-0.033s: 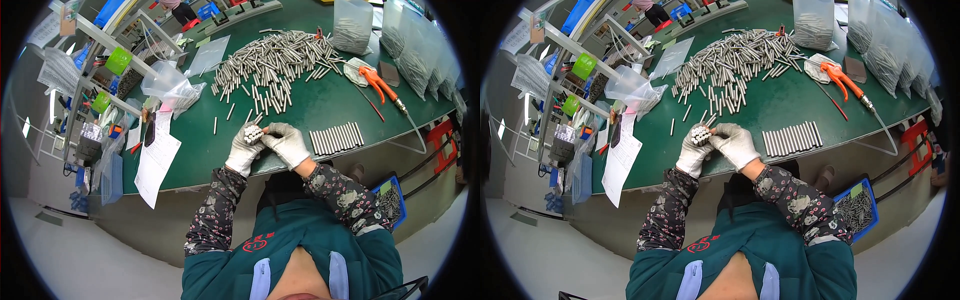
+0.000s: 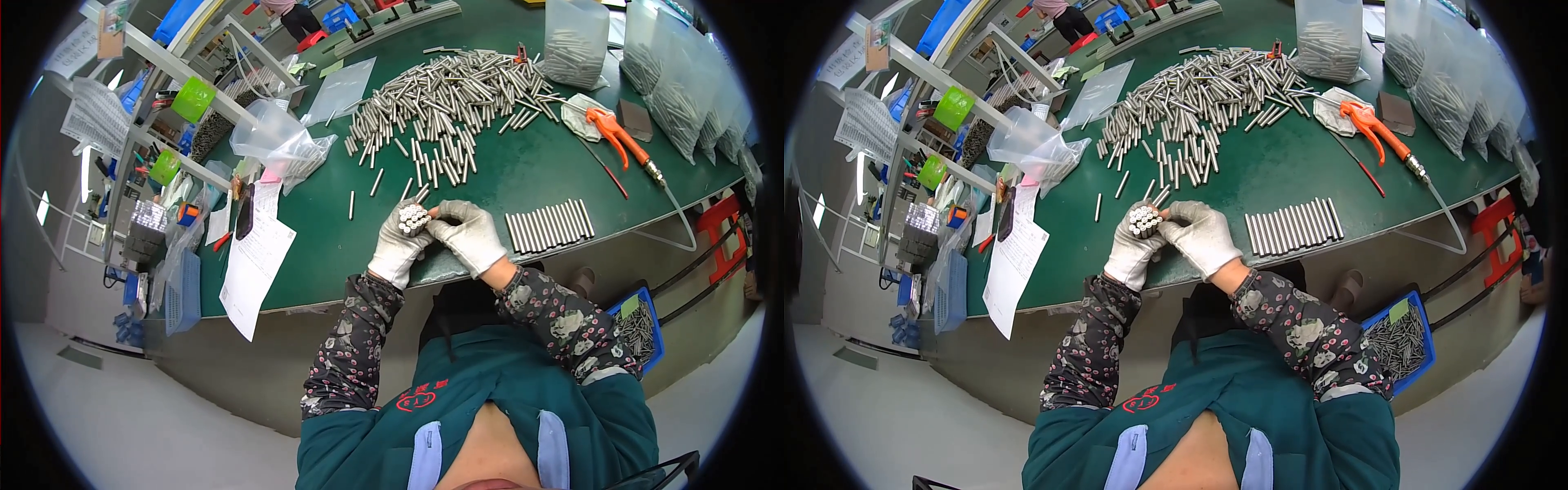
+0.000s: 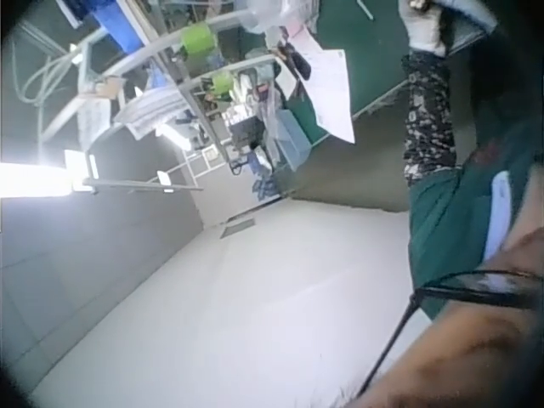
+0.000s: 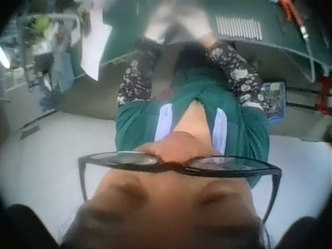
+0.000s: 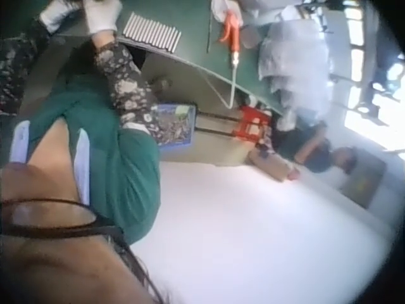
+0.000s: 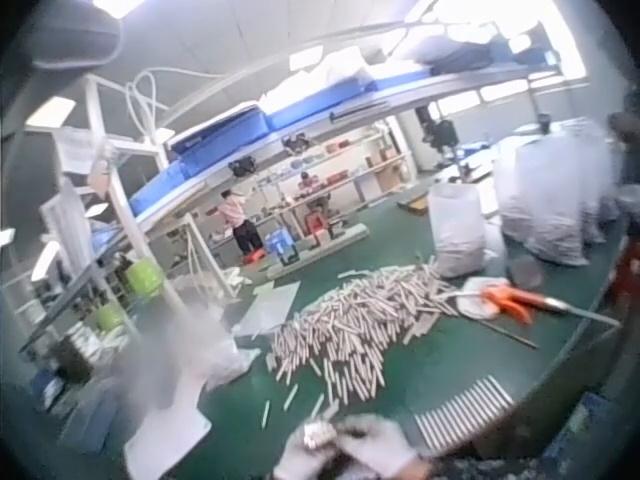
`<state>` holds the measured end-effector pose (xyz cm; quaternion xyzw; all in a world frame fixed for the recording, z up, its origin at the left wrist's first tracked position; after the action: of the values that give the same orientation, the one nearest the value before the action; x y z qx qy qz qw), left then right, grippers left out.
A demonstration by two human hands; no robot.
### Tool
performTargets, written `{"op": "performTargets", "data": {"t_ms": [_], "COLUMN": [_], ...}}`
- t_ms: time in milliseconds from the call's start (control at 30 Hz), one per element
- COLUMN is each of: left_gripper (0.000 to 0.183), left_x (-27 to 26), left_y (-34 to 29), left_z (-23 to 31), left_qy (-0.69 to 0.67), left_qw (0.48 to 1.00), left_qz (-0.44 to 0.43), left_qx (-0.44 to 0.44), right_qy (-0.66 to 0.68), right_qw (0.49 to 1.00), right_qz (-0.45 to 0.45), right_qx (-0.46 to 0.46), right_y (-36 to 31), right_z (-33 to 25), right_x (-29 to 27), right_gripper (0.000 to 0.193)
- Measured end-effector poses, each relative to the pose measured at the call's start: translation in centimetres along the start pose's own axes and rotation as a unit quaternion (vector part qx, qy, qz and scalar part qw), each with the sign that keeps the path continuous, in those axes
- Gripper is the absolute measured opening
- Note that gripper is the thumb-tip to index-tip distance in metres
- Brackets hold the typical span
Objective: Organizing and aligning small metal rods into a tray and then bagging them in a manufacturing setting.
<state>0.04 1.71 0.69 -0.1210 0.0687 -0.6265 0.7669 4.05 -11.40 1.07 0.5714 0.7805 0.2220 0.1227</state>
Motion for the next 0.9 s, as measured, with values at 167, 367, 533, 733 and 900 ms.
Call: {"op": "performTargets", "data": {"t_ms": [167, 367, 533, 733, 900], "left_gripper": [0.048, 0.048, 0.047, 0.046, 0.045], "left_x": [0.0, 0.0, 0.0, 0.2, 0.5], "left_y": [0.0, -0.1, -0.2, -0.4, -0.5], "left_z": [0.1, 0.0, 0.1, 0.6, 1.0], "left_qy": [0.01, 0.016, 0.01, -0.007, 0.015], "left_qw": [1.0, 1.0, 1.0, 1.0, 0.998], "left_qz": [-0.006, -0.007, -0.013, -0.006, -0.038], "left_qx": [0.003, 0.0, -0.004, -0.018, -0.051], "right_qy": [-0.01, -0.01, -0.021, 0.003, -0.029], "right_qw": [1.0, 1.0, 1.0, 0.999, 0.999], "right_qz": [-0.003, 0.012, -0.007, -0.022, -0.038], "right_qx": [-0.004, -0.013, 0.0, 0.031, -0.011], "right_y": [0.1, 0.0, 0.1, 0.2, 0.4], "right_z": [0.0, 0.2, -0.4, 0.0, 0.0], "right_x": [0.0, -0.1, -0.1, 0.3, 0.1], "right_gripper": [0.018, 0.016, 0.016, 0.02, 0.022]}}
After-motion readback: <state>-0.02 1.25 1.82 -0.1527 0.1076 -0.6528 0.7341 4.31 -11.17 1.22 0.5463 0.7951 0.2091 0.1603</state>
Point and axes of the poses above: each hand's wrist, its own y-axis towards the middle knuckle, its own x-axis out of the palm, z = x × y, the point moved 5 cm from there along y, towards the middle knuckle, and after that the axes turned 14 degrees about -x, right-handed, at the moved point
